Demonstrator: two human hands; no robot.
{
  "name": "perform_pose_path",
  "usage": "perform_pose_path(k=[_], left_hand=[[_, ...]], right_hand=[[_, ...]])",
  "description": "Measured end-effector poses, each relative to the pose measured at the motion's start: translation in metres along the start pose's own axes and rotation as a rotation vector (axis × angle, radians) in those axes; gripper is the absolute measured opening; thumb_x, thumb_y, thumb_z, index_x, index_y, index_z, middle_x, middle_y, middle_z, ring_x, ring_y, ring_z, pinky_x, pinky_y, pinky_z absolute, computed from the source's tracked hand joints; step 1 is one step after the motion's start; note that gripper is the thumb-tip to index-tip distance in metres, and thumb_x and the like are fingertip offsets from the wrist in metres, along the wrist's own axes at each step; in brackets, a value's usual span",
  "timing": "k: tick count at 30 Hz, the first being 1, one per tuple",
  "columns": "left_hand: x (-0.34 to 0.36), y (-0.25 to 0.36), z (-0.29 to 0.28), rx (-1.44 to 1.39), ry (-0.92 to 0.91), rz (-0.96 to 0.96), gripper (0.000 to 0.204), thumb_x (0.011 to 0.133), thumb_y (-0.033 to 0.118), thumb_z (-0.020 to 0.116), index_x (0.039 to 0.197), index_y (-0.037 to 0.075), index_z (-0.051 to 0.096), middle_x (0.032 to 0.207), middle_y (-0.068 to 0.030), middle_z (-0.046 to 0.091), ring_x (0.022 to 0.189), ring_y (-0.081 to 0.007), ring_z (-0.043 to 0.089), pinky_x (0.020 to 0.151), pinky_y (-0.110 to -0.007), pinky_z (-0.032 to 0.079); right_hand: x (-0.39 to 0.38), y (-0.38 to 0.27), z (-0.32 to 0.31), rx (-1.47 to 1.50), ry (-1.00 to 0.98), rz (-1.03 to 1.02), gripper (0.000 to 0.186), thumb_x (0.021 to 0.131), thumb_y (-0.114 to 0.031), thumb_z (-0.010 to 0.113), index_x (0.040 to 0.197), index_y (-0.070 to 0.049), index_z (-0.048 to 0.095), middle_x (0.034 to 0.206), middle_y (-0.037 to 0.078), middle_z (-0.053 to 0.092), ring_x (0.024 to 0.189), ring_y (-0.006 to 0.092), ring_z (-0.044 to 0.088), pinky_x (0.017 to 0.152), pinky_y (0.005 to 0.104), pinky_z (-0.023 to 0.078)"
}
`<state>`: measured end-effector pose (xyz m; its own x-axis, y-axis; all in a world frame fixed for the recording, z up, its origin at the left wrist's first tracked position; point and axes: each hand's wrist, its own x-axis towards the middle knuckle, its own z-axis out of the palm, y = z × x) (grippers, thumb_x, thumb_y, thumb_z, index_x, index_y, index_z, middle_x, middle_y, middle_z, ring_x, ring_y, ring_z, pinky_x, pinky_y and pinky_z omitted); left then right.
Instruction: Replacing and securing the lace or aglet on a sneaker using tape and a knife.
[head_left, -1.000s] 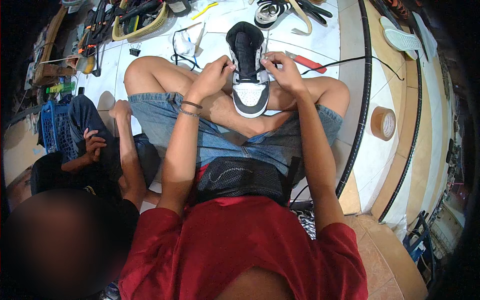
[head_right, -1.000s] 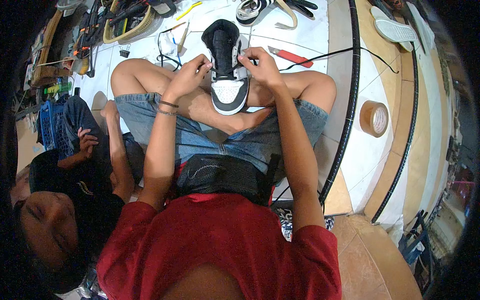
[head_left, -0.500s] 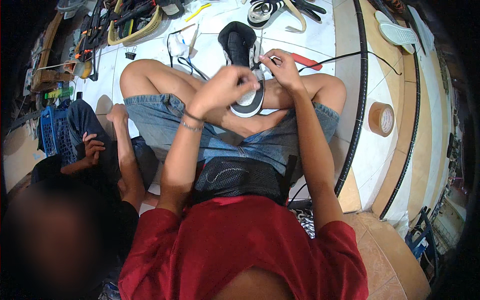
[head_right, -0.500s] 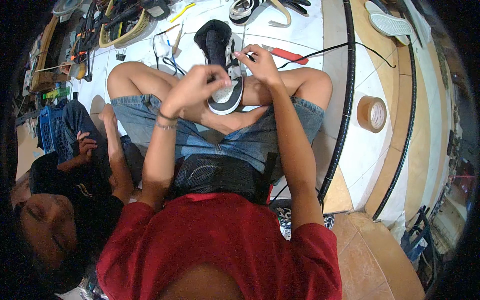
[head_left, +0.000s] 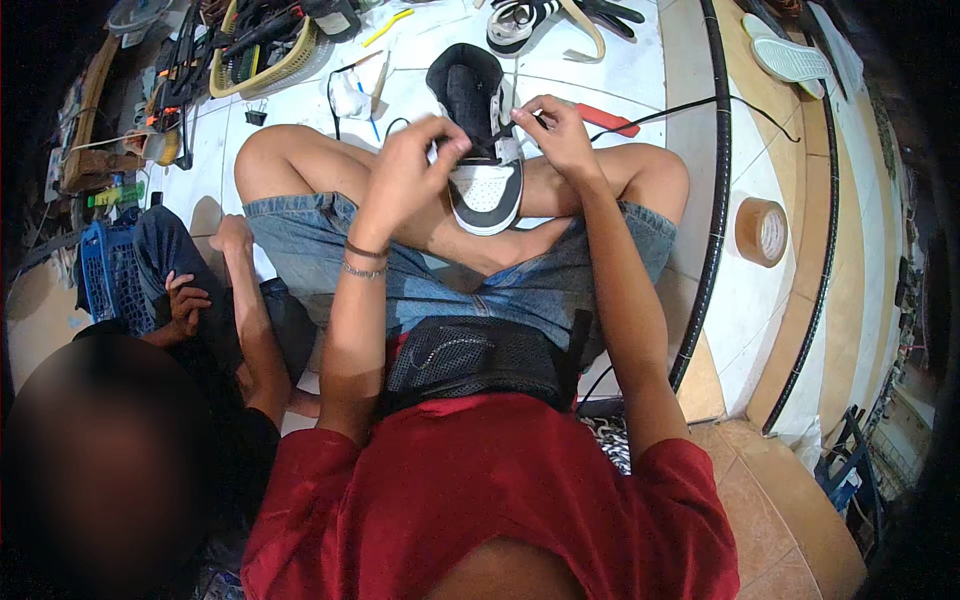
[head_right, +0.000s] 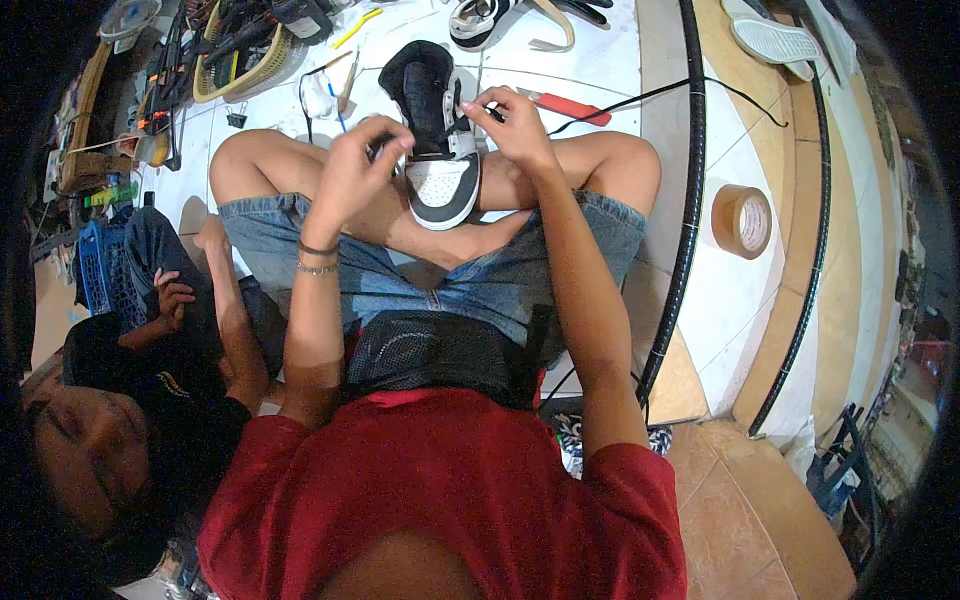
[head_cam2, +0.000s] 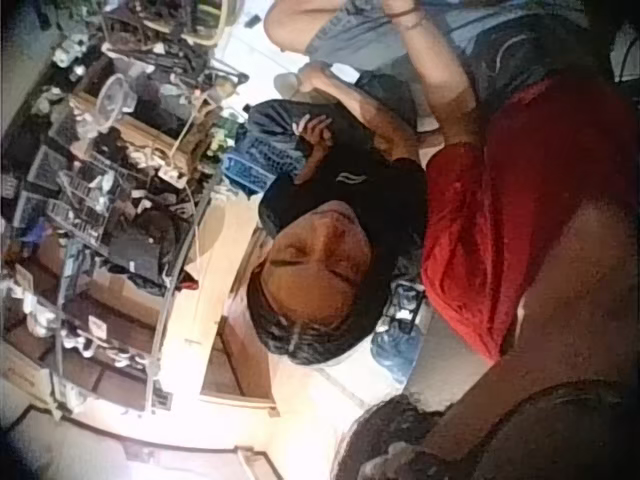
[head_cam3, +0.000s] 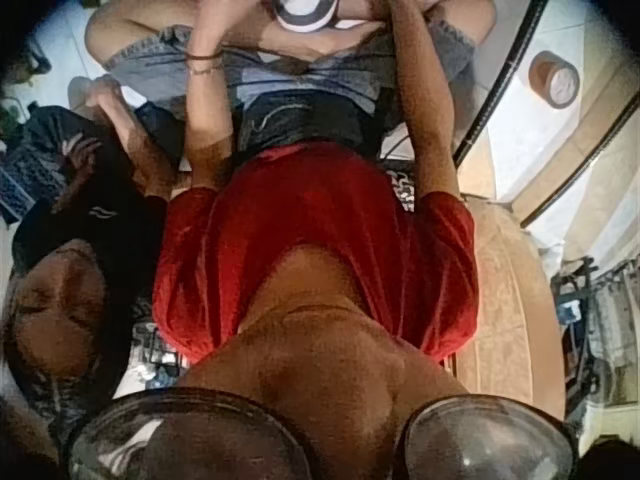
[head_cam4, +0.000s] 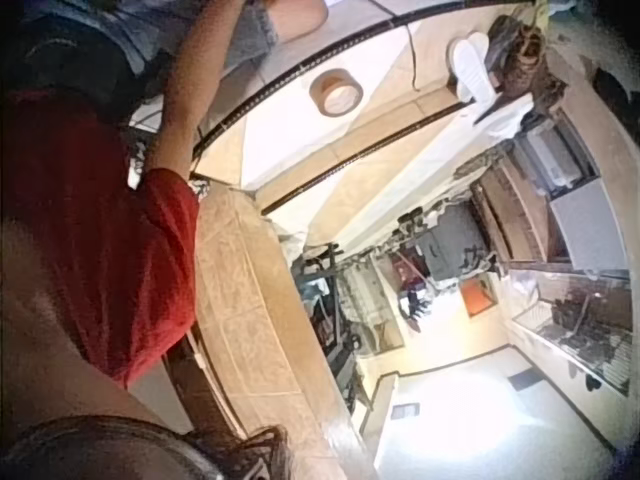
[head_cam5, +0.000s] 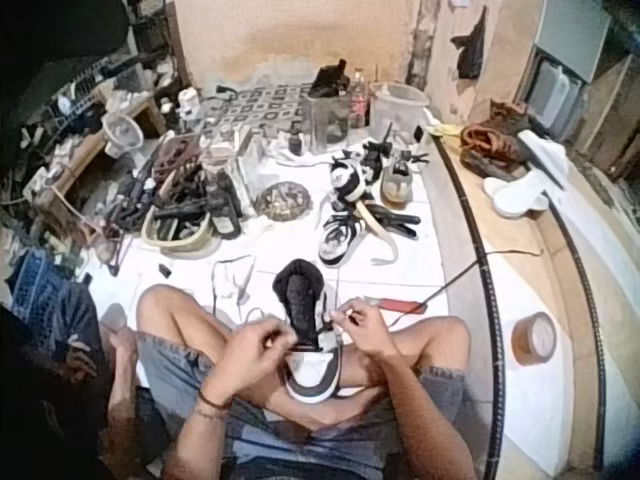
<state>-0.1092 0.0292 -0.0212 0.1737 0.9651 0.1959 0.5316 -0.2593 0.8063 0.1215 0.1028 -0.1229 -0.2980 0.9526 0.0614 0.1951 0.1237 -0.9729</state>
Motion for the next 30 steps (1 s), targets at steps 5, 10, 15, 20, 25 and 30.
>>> perform_pose_path(k=[5, 10, 15, 20, 25, 30], left_hand=[[0.017, 0.015, 0.011, -0.147, -0.1, -0.178, 0.025, 0.089, 0.024, 0.071, 0.091, 0.0, 0.072, 0.076, -0.0172, 0.07, 0.066, -0.0239, 0.068, 0.063, -0.035, 0.052], [-0.025, 0.08, 0.063, 0.119, -0.28, -0.149, 0.02, 0.09, 0.02, 0.063, 0.092, 0.001, 0.069, 0.086, -0.0204, 0.07, 0.078, -0.039, 0.067, 0.07, -0.045, 0.054], [-0.028, 0.08, 0.073, 0.162, -0.236, -0.117, 0.016, 0.091, 0.015, 0.06, 0.091, 0.002, 0.068, 0.087, -0.0208, 0.068, 0.079, -0.0398, 0.067, 0.071, -0.046, 0.053], [-0.008, 0.037, 0.023, 0.048, -0.105, -0.204, 0.012, 0.09, 0.009, 0.058, 0.091, -0.001, 0.064, 0.086, -0.0189, 0.068, 0.081, -0.0369, 0.068, 0.072, -0.043, 0.052], [0.011, -0.046, -0.037, 0.208, -0.193, -0.178, 0.016, 0.087, 0.009, 0.06, 0.095, -0.002, 0.069, 0.085, -0.0216, 0.07, 0.08, -0.035, 0.07, 0.073, -0.041, 0.053], [0.009, -0.055, -0.029, 0.242, -0.262, -0.264, 0.017, 0.087, 0.013, 0.063, 0.092, -0.002, 0.07, 0.077, -0.0213, 0.069, 0.074, -0.0348, 0.069, 0.071, -0.04, 0.054]], right_hand=[[-0.001, -0.001, -0.001, -0.013, -0.007, -0.011, 0.019, 0.092, -0.017, 0.072, 0.09, 0.002, 0.067, 0.086, 0.002, 0.065, 0.079, 0.0067, 0.055, 0.071, 0.0232, 0.045], [-0.004, 0.0, -0.003, -0.038, 0.011, -0.028, 0.019, 0.093, -0.016, 0.071, 0.09, 0.002, 0.067, 0.081, 0.0, 0.063, 0.074, 0.0044, 0.052, 0.066, 0.021, 0.042], [-0.003, -0.006, -0.002, -0.048, -0.013, 0.002, 0.018, 0.093, -0.015, 0.071, 0.09, 0.002, 0.067, 0.078, -0.001, 0.061, 0.071, 0.0042, 0.049, 0.062, 0.0216, 0.04], [-0.005, 0.009, -0.01, 0.087, 0.01, 0.029, 0.027, 0.09, -0.023, 0.074, 0.09, 0.002, 0.068, 0.086, 0.007, 0.064, 0.076, 0.0106, 0.055, 0.069, 0.0245, 0.044], [-0.003, -0.007, -0.003, 0.153, -0.041, 0.065, 0.021, 0.093, -0.018, 0.072, 0.091, 0.002, 0.068, 0.083, 0.002, 0.066, 0.077, 0.0077, 0.056, 0.071, 0.025, 0.047], [-0.008, -0.016, -0.006, 0.106, -0.03, 0.074, 0.022, 0.093, -0.018, 0.073, 0.092, 0.004, 0.068, 0.081, 0.002, 0.067, 0.079, 0.0067, 0.058, 0.074, 0.0233, 0.048]])
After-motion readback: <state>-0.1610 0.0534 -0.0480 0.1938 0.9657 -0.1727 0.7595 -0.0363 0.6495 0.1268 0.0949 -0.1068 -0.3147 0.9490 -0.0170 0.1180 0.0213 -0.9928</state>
